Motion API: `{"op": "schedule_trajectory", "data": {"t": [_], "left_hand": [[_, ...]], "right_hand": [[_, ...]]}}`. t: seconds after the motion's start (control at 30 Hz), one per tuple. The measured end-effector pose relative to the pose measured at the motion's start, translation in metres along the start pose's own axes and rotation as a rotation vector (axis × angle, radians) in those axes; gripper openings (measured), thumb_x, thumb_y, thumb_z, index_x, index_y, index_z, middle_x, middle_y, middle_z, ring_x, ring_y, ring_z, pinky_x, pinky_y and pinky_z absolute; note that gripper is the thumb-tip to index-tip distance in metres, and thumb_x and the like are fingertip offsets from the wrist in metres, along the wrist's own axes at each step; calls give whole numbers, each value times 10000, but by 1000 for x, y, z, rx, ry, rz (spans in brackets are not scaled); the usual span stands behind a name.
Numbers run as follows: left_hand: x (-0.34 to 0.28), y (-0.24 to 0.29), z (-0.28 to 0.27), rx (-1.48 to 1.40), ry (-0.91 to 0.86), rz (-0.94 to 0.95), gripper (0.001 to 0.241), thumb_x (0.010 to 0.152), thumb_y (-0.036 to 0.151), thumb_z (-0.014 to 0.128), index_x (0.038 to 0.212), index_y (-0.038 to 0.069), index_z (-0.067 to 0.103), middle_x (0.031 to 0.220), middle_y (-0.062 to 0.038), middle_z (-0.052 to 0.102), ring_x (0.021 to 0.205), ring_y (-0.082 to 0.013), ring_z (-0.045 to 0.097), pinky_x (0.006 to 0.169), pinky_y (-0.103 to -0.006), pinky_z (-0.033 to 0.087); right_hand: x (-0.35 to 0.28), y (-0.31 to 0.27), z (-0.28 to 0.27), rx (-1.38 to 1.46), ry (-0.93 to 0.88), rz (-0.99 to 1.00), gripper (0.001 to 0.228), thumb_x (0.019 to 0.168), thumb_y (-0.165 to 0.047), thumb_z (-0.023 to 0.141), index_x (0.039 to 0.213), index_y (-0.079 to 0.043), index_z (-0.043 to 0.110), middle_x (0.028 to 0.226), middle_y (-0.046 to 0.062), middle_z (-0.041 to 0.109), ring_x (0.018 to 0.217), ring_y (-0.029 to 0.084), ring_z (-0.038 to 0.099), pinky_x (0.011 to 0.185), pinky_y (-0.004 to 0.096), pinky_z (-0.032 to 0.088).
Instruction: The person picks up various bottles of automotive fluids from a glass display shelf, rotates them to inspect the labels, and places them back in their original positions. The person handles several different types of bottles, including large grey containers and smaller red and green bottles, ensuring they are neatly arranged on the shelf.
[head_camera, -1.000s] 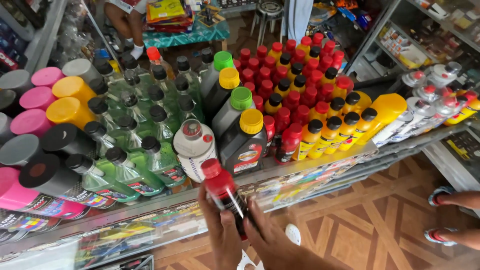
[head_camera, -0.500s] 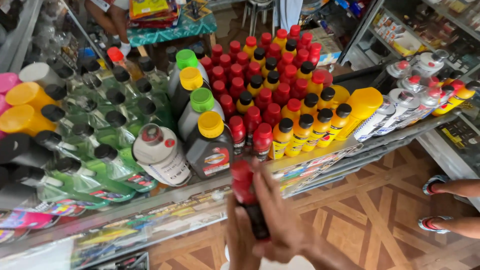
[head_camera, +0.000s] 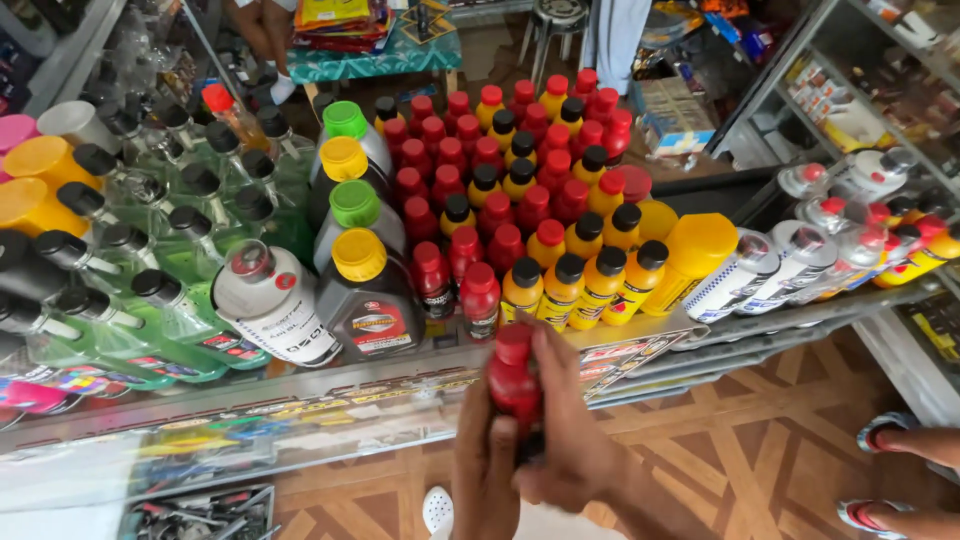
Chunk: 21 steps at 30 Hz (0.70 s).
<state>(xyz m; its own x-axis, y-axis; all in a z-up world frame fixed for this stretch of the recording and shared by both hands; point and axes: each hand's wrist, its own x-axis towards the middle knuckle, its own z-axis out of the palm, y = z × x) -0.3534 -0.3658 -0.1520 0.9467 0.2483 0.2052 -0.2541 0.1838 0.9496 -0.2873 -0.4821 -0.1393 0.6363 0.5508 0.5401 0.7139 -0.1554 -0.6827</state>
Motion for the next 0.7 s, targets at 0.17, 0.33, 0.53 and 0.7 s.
{"op": "schedule_trajectory", "data": {"t": [0.17, 0.33, 0.53, 0.7], "left_hand": [[3, -23, -9, 88, 271, 87, 587, 981, 149, 464, 1537, 23, 325, 1471, -155, 508, 1248, -256, 537, 1058, -366, 426], [-9, -20, 8, 47, 180, 53, 439, 984, 182, 527, 1390, 20, 488, 1212, -137, 666, 1022, -210, 617, 943, -331, 481], [-10, -29, 26, 13, 14, -40, 642, 1056, 365, 386, 1571, -12, 312, 1508, -188, 559, 1310, -269, 578, 1056, -363, 462], [15, -20, 22, 54, 357, 84, 740, 860, -20, 577, 1506, 47, 222, 1210, -164, 587, 913, -203, 645, 847, -315, 542]], "right_hand": [[-109, 59, 65, 7, -151, 78, 855, 976, -409, 626, 1564, 89, 257, 1676, 295, 170, 1573, 413, 198, 1247, 486, 268], [-67, 60, 41, 433, -152, 804, 656, 1053, -403, 300, 1617, -95, 166, 1578, 134, 473, 1385, 227, 544, 1112, 347, 446], [-10, 14, -24, 208, -22, -50, 1050, 627, -75, 671, 1564, 32, 210, 1640, 269, 266, 1485, 478, 340, 1258, 564, 268], [-94, 50, 31, 452, -176, 740, 690, 1046, -362, 424, 1629, -133, 136, 1601, 72, 494, 1406, 175, 566, 1084, 306, 480]]}}
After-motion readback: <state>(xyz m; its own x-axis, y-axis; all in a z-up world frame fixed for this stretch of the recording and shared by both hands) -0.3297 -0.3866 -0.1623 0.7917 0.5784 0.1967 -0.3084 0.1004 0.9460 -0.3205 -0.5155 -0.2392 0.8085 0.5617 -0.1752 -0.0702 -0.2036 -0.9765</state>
